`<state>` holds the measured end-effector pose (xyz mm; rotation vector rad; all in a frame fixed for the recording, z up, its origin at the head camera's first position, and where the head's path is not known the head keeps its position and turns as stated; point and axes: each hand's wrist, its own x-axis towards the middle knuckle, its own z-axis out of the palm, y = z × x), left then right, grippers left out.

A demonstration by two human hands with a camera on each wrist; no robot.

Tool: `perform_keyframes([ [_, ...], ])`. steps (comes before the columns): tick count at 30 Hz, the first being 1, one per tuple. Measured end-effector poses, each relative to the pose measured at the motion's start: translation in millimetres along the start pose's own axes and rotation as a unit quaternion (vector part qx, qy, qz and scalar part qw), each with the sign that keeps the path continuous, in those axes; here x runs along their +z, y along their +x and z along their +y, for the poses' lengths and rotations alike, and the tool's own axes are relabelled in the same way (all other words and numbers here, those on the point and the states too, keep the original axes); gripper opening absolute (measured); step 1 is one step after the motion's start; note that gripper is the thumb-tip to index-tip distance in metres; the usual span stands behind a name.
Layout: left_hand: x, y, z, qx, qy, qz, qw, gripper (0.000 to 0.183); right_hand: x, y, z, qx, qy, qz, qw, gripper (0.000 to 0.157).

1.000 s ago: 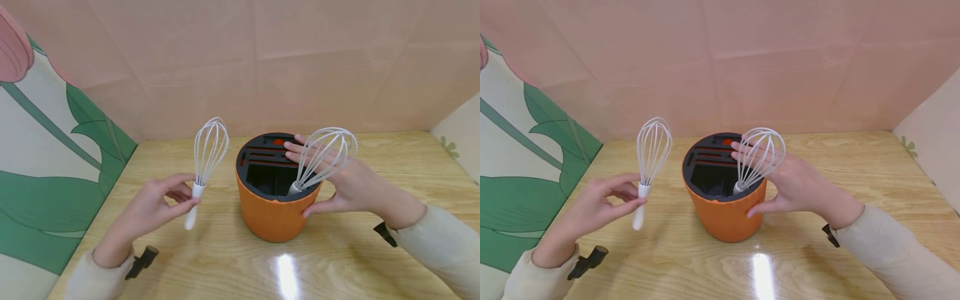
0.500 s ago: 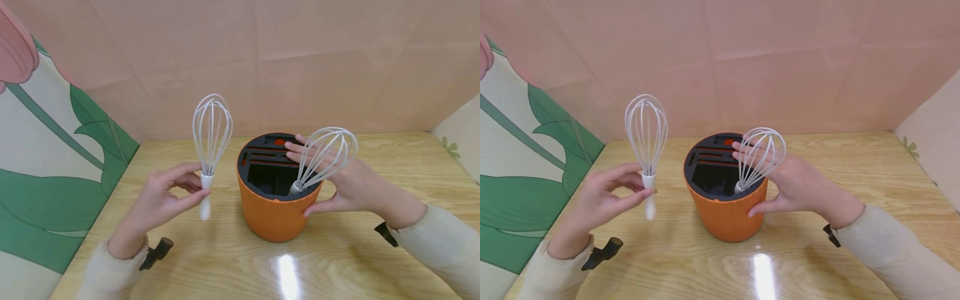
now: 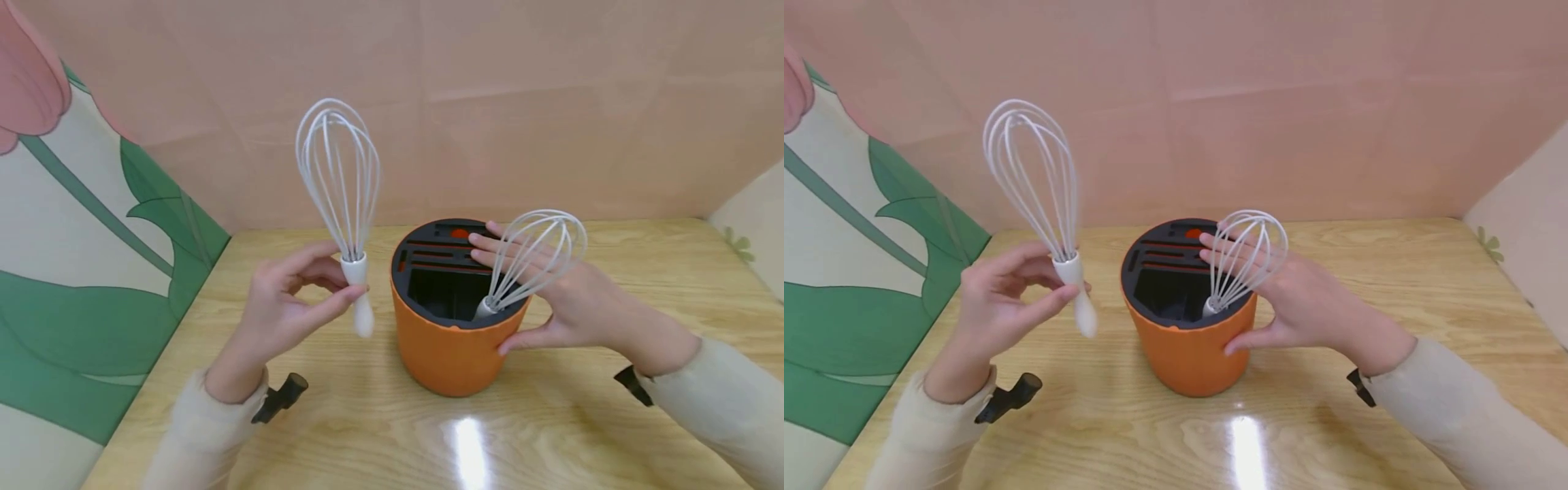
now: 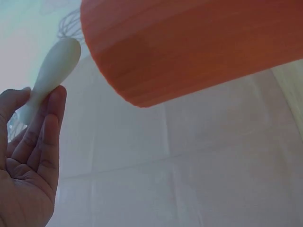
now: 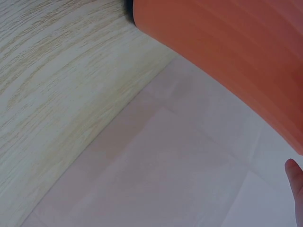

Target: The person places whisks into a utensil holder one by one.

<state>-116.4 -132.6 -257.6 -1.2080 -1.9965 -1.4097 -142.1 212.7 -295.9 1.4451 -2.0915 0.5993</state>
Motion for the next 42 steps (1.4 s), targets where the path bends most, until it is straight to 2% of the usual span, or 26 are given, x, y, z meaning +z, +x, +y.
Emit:
perform_keyframes([
  [5, 5.5, 8.7, 0.0, 0.029, -0.024, 0.034, 0.9987, 0.05, -0.2, -1, 0, 0.0, -0.002, 0.002, 1.0, 0.105],
  [13, 12.9, 19.6, 0.3, 0.052, -0.042, 0.056, 0.9962, 0.051, 0.4, -1, 0, 0.001, -0.009, 0.003, 1.0, 0.105],
  [21, 19.4, 30.5, 1.9, 0.043, -0.047, 0.076, 0.9951, 0.053, 0.6, -1, 1, -0.002, -0.005, 0.005, 1.0, 0.106],
  [28, 28.7, 35.9, -0.2, 0.03, -0.065, 0.07, 0.9949, 0.036, 0.9, -1, 1, -0.004, 0.001, 0.007, 1.0, 0.106],
  [36, 37.6, 39.0, -7.2, 0.017, -0.074, 0.064, 0.9951, 0.041, 1.3, -1, 2, -0.003, -0.005, 0.003, 1.0, 0.105],
  [42, 44.1, 37.7, -12.9, 0.004, -0.067, 0.042, 0.9968, 0.039, 1.2, -1, 1, -0.003, -0.007, 0.003, 1.0, 0.104],
])
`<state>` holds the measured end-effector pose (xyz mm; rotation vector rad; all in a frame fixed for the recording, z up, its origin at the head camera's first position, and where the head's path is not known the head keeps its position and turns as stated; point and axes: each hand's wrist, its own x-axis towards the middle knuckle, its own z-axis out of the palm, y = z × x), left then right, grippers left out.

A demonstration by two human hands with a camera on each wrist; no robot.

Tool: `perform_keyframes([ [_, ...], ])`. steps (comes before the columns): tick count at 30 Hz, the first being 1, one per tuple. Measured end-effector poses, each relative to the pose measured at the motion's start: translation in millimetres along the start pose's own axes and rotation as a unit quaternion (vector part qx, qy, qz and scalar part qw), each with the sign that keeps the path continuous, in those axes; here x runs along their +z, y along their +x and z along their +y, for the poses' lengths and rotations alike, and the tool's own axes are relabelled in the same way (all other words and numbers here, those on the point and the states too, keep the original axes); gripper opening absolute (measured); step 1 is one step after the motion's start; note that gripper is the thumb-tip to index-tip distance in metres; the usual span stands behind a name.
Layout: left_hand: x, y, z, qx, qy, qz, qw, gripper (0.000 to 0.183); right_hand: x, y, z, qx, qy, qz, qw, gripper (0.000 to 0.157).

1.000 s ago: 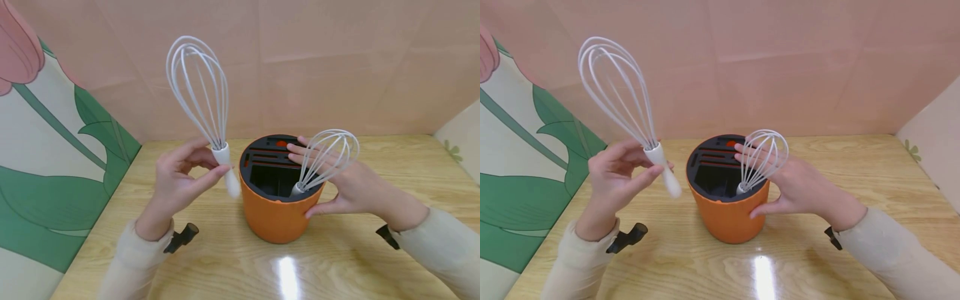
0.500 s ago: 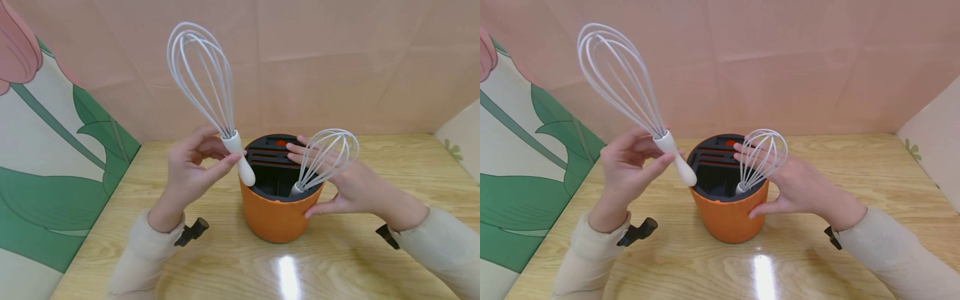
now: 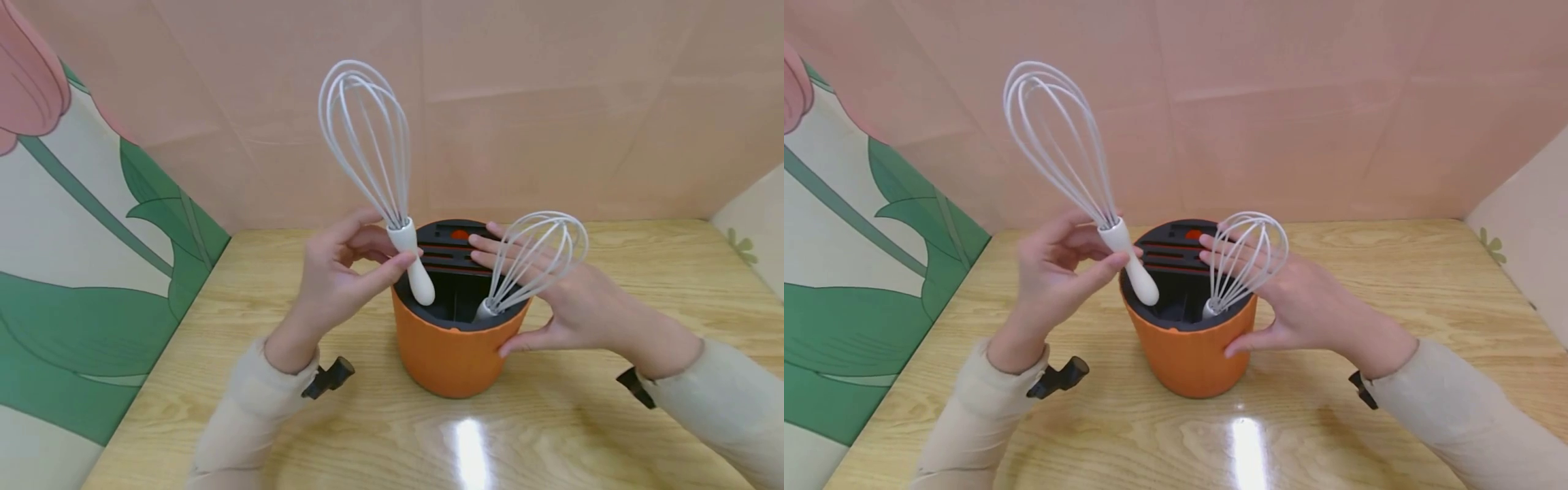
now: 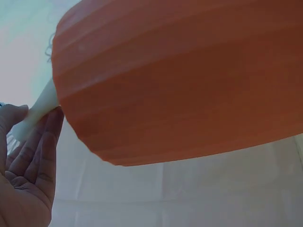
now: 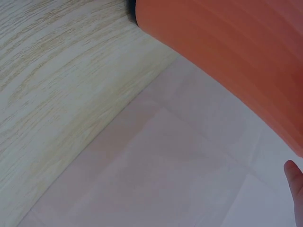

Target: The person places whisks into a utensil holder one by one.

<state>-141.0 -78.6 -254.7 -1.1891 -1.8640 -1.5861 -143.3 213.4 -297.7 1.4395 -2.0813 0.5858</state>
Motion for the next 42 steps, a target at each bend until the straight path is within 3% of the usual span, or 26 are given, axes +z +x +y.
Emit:
perform_keyframes([
  [14, 14.2, -8.5, -9.5, -0.029, -0.002, -0.041, 0.9988, 0.036, -0.6, 1, 0, -0.001, 0.006, 0.001, 1.0, 0.104],
  [20, 17.4, -7.9, -10.9, -0.029, 0.024, -0.069, 0.9969, 0.03, -2.3, 0, 1, 0.0, 0.004, 0.006, 1.0, 0.103],
  [29, 16.9, -10.2, -10.2, -0.015, 0.071, -0.143, 0.9871, 0.028, -2.1, -1, 0, 0.002, 0.008, 0.003, 1.0, 0.104],
  [42, 16.7, -10.3, -8.3, -0.031, 0.087, -0.186, 0.9783, 0.021, -0.5, -3, 1, 0.009, 0.01, 0.0, 1.0, 0.104],
])
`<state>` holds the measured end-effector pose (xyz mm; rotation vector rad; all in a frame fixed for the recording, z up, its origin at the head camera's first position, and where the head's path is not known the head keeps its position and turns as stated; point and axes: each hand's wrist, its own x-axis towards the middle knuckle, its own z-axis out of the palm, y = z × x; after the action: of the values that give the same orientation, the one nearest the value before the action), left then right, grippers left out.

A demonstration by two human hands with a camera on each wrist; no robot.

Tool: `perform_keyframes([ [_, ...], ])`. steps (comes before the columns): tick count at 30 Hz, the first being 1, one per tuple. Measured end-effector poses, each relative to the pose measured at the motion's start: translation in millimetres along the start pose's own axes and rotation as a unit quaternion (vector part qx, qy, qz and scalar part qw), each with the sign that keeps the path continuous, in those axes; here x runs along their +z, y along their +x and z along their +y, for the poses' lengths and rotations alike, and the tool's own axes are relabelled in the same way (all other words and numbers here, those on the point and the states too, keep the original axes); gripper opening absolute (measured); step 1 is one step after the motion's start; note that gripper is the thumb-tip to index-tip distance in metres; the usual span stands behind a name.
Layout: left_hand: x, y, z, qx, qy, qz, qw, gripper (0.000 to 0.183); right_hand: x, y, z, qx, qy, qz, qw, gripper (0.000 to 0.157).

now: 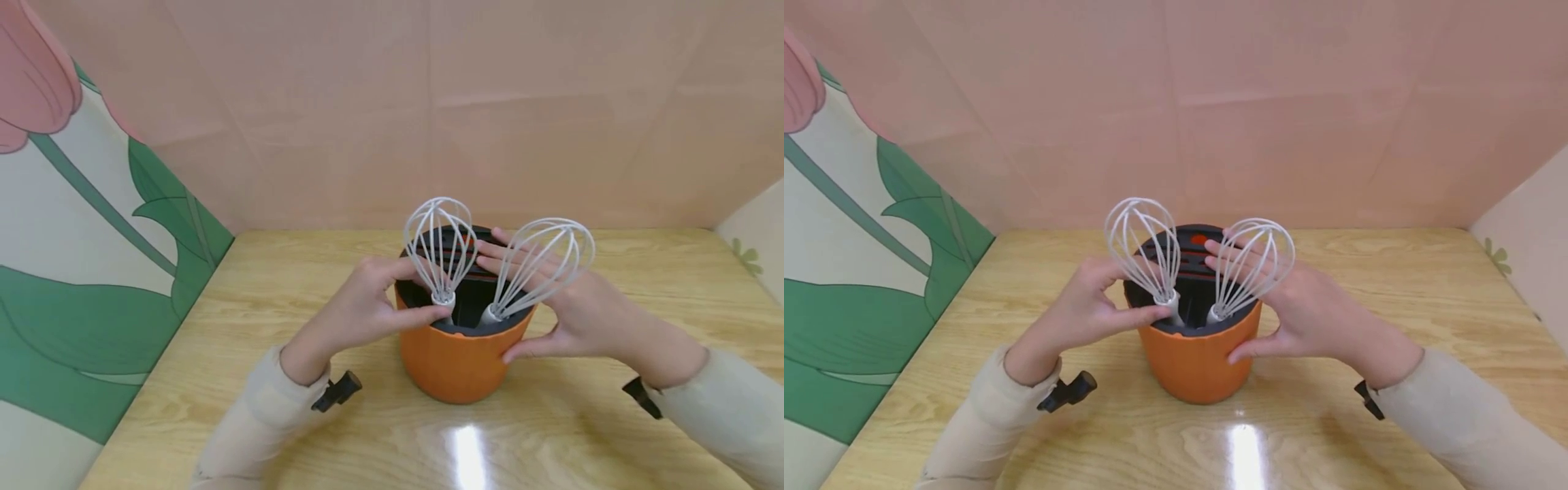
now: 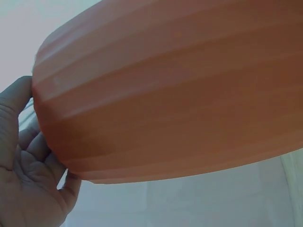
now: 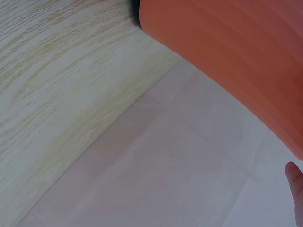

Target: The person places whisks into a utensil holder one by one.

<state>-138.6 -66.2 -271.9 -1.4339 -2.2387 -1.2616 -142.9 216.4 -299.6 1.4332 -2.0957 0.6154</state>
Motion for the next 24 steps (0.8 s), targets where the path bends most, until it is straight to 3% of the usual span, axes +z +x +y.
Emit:
perform_keyframes([
  [8, -1.8, 1.6, 0.2, -0.014, -0.011, -0.024, 0.9996, 0.024, -1.6, -0.3, 3.1, 0.001, -0.006, -0.002, 1.0, 0.107],
  [16, -2.6, -0.8, 0.7, -0.03, -0.026, -0.029, 0.9988, 0.049, -2.0, -2.0, 2.2, 0.005, -0.005, -0.004, 1.0, 0.105],
  [24, -6.4, -6.9, -0.1, -0.016, -0.031, -0.021, 0.9991, 0.055, -3.7, -2.2, -0.9, 0.018, 0.006, -0.005, 1.0, 0.106],
])
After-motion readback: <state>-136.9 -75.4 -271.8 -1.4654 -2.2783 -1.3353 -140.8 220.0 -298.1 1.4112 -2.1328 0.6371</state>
